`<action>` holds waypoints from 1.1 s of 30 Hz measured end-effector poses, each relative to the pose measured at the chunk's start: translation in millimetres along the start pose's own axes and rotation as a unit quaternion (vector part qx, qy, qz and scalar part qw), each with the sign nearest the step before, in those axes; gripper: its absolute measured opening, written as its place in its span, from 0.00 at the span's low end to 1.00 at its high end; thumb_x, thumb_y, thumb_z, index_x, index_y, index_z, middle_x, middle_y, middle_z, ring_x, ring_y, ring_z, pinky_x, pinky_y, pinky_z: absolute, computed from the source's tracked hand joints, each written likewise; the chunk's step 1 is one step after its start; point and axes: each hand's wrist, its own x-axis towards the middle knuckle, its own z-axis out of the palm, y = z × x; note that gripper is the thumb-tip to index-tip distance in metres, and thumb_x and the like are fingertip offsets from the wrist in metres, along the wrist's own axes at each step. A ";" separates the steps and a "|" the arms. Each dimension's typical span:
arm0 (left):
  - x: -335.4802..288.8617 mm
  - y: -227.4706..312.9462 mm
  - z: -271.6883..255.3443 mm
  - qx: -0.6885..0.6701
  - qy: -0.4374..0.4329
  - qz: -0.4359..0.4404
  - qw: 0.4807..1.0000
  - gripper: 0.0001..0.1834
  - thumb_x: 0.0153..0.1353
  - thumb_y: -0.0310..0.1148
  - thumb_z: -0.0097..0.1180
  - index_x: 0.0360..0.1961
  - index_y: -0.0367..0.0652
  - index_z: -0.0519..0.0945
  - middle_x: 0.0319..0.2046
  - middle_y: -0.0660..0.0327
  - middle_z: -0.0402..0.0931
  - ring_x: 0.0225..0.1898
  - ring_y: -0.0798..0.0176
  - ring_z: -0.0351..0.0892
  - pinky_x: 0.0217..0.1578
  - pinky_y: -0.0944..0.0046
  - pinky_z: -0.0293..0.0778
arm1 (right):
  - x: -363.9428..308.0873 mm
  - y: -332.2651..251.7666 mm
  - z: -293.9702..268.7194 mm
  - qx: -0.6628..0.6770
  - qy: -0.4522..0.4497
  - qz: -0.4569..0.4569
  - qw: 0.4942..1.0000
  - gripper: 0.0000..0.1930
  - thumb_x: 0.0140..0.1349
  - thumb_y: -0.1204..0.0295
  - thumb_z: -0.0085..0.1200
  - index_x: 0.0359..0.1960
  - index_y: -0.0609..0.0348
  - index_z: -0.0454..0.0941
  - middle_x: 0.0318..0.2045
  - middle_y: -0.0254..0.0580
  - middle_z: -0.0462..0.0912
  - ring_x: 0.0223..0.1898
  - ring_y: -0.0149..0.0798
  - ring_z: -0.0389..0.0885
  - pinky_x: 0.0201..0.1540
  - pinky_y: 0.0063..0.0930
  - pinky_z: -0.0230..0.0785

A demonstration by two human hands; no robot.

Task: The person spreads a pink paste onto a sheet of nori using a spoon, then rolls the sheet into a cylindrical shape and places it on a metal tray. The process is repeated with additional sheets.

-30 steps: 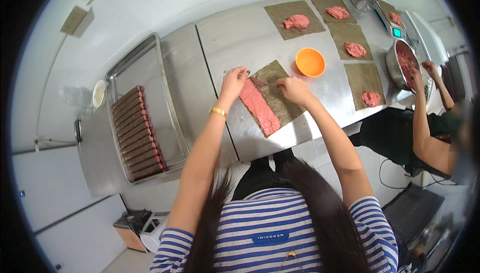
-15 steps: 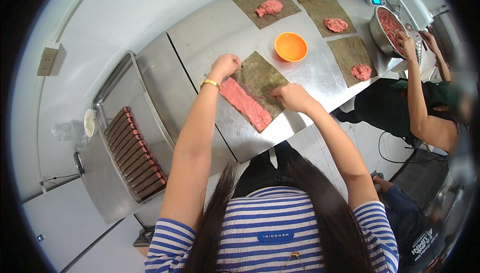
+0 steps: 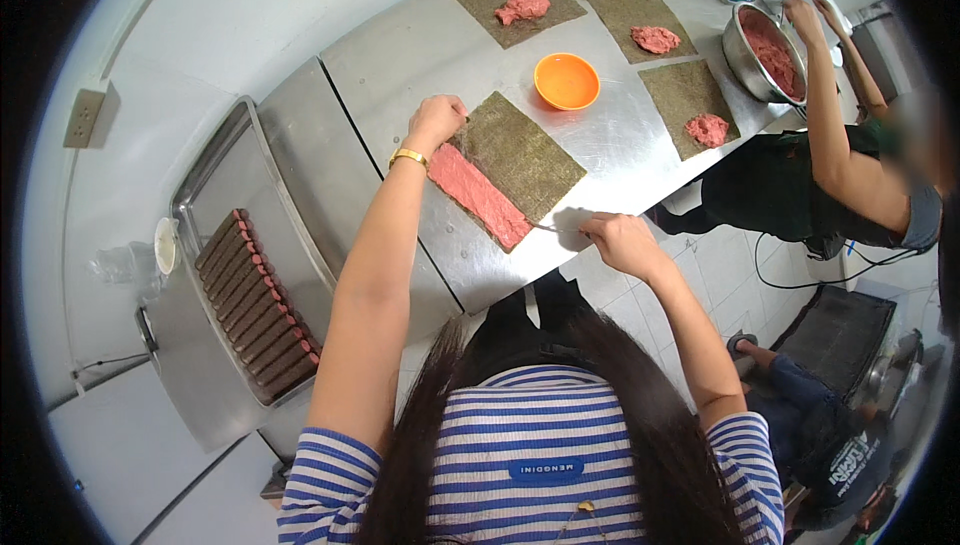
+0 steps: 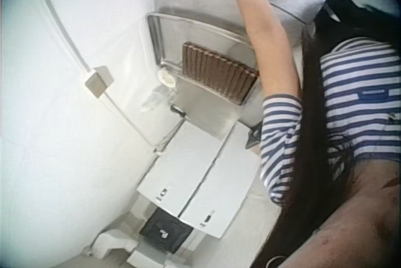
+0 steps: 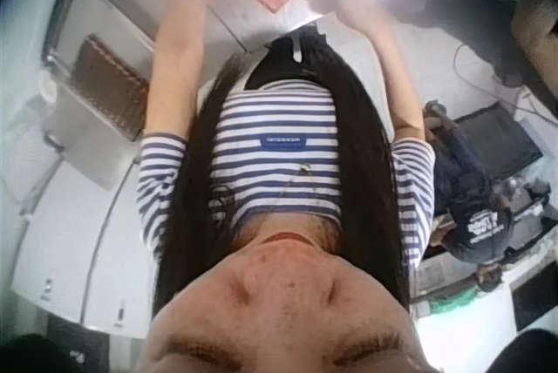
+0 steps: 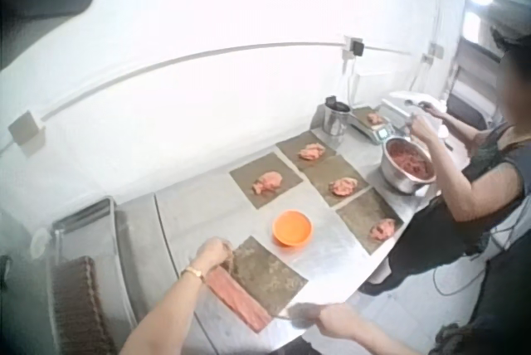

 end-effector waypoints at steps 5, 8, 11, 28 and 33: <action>-60.9 -7.7 16.7 -0.170 0.275 0.052 0.945 0.14 0.56 0.30 0.59 0.45 0.43 0.79 0.45 0.54 0.76 0.41 0.53 0.80 0.43 0.56 0.76 | -1.5 8.6 -6.2 0.033 0.084 -0.054 0.994 0.12 0.55 0.79 0.54 0.40 0.56 0.84 0.31 0.43 0.82 0.33 0.49 0.81 0.37 0.40 0.74; -130.4 -11.6 48.2 -0.179 0.353 0.023 0.918 0.19 0.55 0.26 0.60 0.49 0.38 0.74 0.48 0.50 0.73 0.45 0.49 0.77 0.47 0.55 0.74 | 19.3 15.1 -12.6 -0.018 0.108 -0.135 0.985 0.13 0.52 0.79 0.56 0.40 0.56 0.84 0.29 0.41 0.81 0.32 0.47 0.81 0.36 0.39 0.73; -193.0 -7.8 81.1 -0.148 0.362 -0.028 0.920 0.24 0.52 0.28 0.63 0.52 0.39 0.72 0.51 0.50 0.70 0.54 0.47 0.71 0.55 0.51 0.68 | 45.3 13.6 -19.5 -0.107 0.098 -0.221 0.964 0.15 0.50 0.75 0.53 0.40 0.54 0.84 0.31 0.36 0.80 0.34 0.41 0.81 0.38 0.35 0.73; -243.0 37.9 126.5 -0.034 0.348 -0.078 0.934 0.36 0.50 0.38 0.64 0.59 0.44 0.64 0.62 0.57 0.61 0.68 0.52 0.56 0.70 0.48 0.47 | 162.4 -14.7 -28.0 -0.142 0.049 -0.396 0.906 0.15 0.49 0.78 0.54 0.38 0.54 0.85 0.33 0.40 0.82 0.29 0.48 0.82 0.30 0.40 0.75; -242.0 36.6 127.1 -0.017 0.327 -0.085 0.941 0.35 0.50 0.39 0.63 0.59 0.45 0.64 0.63 0.58 0.61 0.68 0.53 0.56 0.70 0.47 0.46 | 193.1 -24.9 -27.9 -0.142 0.079 -0.402 0.901 0.14 0.52 0.76 0.51 0.38 0.50 0.86 0.38 0.41 0.84 0.33 0.49 0.84 0.35 0.43 0.76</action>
